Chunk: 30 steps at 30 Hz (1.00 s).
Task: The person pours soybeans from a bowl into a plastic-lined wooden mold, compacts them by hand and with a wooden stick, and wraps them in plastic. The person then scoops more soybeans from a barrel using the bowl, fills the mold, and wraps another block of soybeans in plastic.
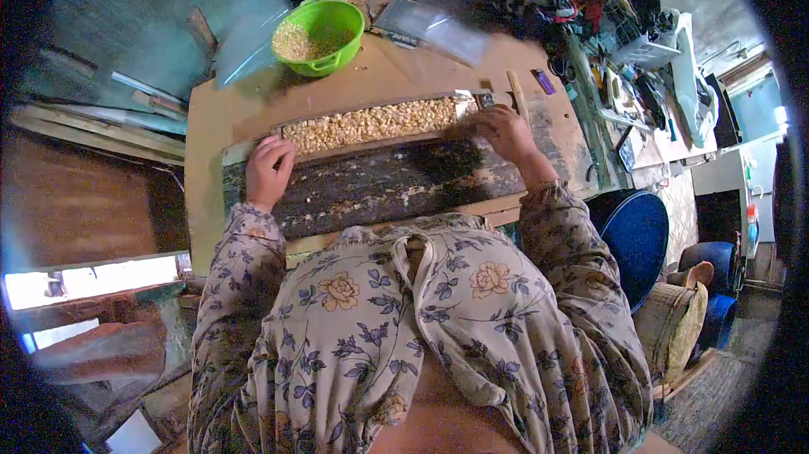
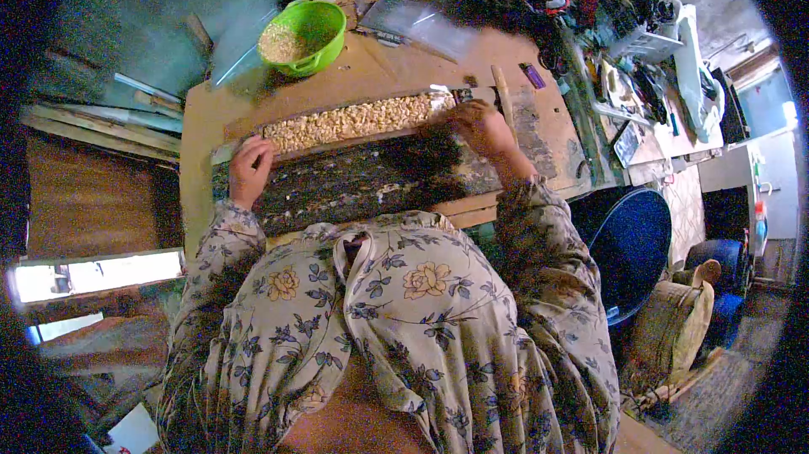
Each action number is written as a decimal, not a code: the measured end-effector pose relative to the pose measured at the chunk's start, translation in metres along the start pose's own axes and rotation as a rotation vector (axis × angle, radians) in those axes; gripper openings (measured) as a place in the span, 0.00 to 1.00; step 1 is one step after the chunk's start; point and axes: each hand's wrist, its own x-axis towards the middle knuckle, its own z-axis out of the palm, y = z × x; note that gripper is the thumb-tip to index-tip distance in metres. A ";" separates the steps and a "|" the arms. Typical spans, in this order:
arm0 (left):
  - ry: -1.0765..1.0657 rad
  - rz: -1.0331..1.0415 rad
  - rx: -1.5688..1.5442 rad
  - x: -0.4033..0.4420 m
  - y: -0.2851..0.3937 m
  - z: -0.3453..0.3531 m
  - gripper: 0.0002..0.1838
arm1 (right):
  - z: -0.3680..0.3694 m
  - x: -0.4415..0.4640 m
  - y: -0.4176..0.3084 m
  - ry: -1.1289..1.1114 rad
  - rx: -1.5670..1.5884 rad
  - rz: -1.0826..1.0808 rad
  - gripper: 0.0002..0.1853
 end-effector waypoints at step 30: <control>-0.463 -0.388 -0.404 0.052 -0.053 -0.004 0.42 | 0.013 0.054 0.056 -0.294 0.120 0.341 0.42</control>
